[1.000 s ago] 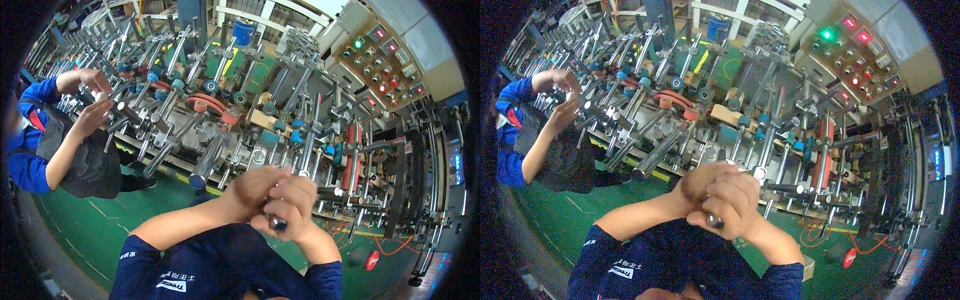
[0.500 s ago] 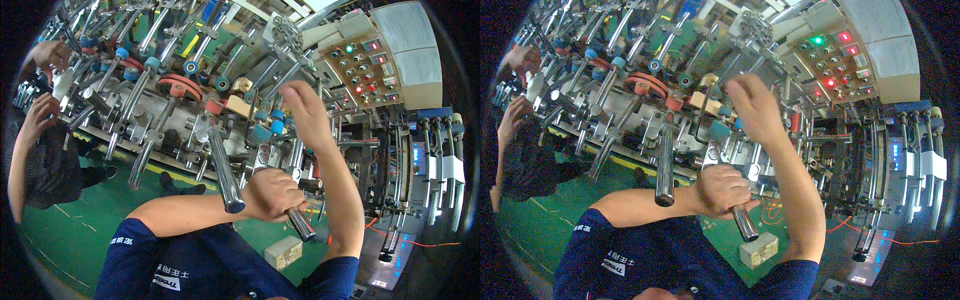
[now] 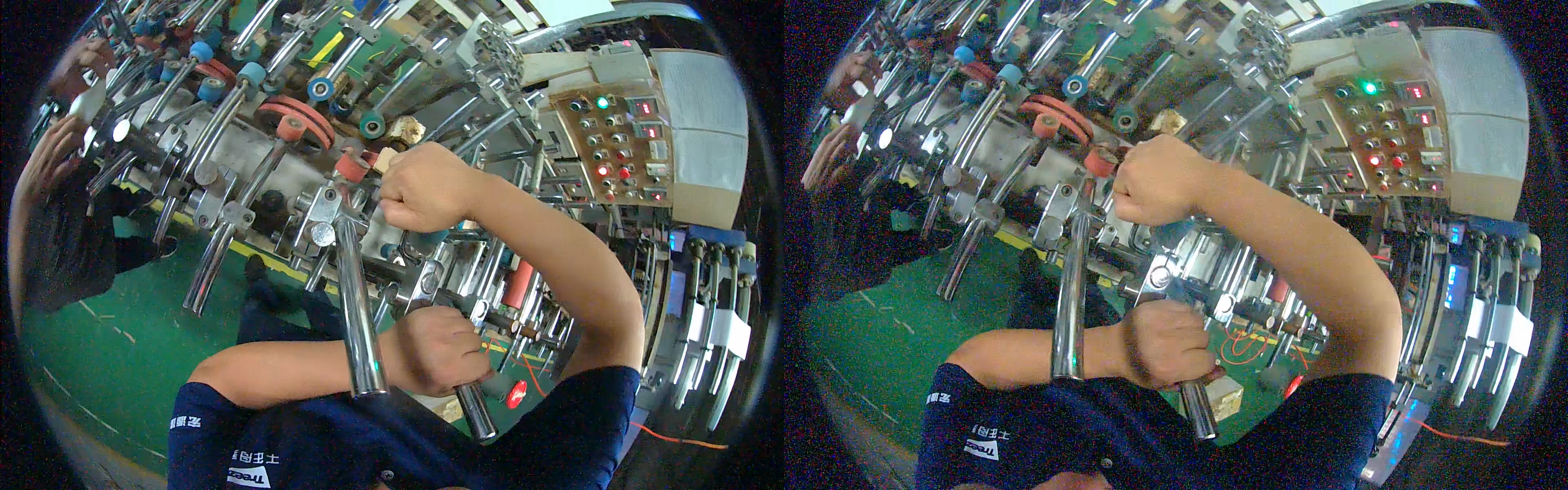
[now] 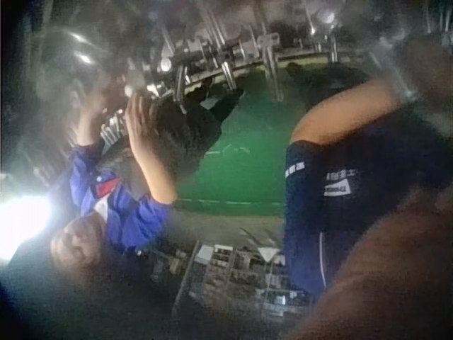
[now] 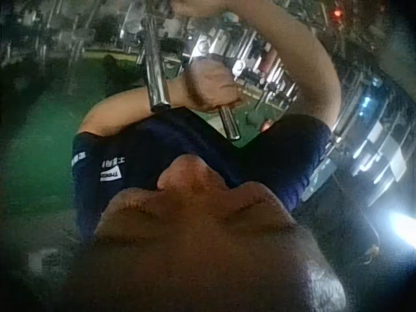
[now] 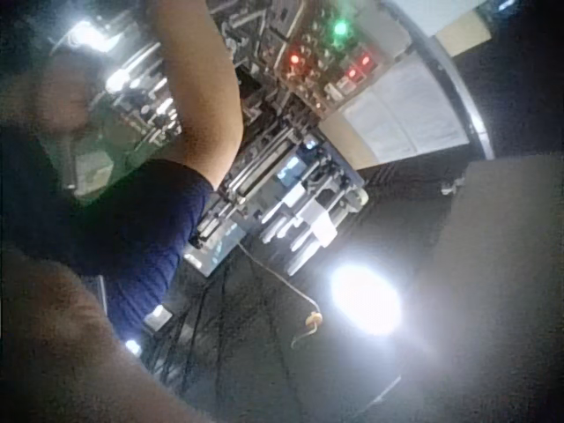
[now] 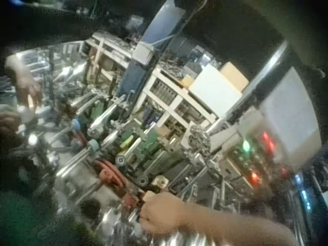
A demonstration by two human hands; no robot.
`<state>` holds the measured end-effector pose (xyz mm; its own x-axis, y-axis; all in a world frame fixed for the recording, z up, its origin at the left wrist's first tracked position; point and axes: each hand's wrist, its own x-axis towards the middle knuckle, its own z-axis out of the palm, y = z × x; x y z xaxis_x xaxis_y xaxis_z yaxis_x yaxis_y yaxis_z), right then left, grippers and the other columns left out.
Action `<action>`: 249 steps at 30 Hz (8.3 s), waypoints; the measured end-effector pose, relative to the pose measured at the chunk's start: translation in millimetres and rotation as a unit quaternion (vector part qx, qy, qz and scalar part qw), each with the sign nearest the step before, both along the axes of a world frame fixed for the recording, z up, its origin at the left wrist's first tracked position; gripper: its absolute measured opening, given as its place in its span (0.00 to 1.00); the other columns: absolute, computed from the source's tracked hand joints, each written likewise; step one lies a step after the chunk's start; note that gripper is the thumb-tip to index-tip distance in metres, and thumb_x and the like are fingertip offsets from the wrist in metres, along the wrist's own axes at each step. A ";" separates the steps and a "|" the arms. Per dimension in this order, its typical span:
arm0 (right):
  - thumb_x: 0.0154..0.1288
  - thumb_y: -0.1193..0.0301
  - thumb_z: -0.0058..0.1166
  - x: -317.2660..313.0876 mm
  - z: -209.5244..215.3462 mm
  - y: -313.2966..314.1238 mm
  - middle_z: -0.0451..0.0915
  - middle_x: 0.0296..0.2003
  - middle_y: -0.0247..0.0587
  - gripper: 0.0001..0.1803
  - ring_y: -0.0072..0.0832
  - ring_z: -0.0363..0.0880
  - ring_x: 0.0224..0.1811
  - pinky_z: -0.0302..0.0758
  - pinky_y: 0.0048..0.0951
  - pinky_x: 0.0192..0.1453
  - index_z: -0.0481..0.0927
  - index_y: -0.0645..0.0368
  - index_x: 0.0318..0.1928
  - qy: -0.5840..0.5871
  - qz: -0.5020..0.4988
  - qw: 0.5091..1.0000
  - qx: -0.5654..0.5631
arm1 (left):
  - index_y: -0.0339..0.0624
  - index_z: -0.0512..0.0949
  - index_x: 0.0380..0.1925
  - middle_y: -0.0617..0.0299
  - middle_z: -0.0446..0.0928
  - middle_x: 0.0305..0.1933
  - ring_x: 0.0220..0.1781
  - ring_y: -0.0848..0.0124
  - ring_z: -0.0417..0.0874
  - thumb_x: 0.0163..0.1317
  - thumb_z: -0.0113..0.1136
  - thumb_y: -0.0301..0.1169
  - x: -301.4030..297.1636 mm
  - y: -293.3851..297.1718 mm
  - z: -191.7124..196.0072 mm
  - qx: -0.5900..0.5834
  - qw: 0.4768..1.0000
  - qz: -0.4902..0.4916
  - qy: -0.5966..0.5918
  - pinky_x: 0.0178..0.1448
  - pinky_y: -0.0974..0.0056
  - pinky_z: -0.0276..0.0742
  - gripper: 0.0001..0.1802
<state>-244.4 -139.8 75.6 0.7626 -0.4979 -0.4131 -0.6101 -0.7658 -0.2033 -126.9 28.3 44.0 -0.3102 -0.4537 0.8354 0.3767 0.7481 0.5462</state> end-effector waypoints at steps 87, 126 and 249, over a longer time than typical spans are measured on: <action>0.65 0.72 0.61 -82.8 38.4 267.2 0.83 0.28 0.48 0.08 0.47 0.84 0.31 0.79 0.45 0.32 0.83 0.59 0.44 -0.285 -0.457 0.826 -0.164 | 0.46 0.75 0.30 0.63 0.75 0.31 0.30 0.62 0.75 0.61 0.73 0.42 -3.0 9.7 6.2 -0.076 0.992 0.062 -0.076 0.36 0.59 0.72 0.17; 0.59 0.72 0.66 -125.8 18.8 201.1 0.76 0.19 0.37 0.15 0.36 0.79 0.20 0.73 0.39 0.24 0.83 0.61 0.47 -0.265 -0.157 0.929 -0.205 | 0.48 0.76 0.32 0.65 0.76 0.34 0.34 0.63 0.77 0.52 0.78 0.37 1.2 3.8 6.9 -0.065 0.994 0.047 -0.078 0.37 0.60 0.75 0.17; 0.59 0.69 0.59 119.6 105.7 62.9 0.89 0.36 0.44 0.10 0.40 0.90 0.41 0.85 0.43 0.41 0.91 0.56 0.37 0.419 -0.047 0.906 0.020 | 0.52 0.73 0.20 0.64 0.72 0.25 0.38 0.62 0.79 0.44 0.60 0.37 -9.2 10.3 -14.5 -0.024 0.994 0.095 0.043 0.46 0.56 0.75 0.07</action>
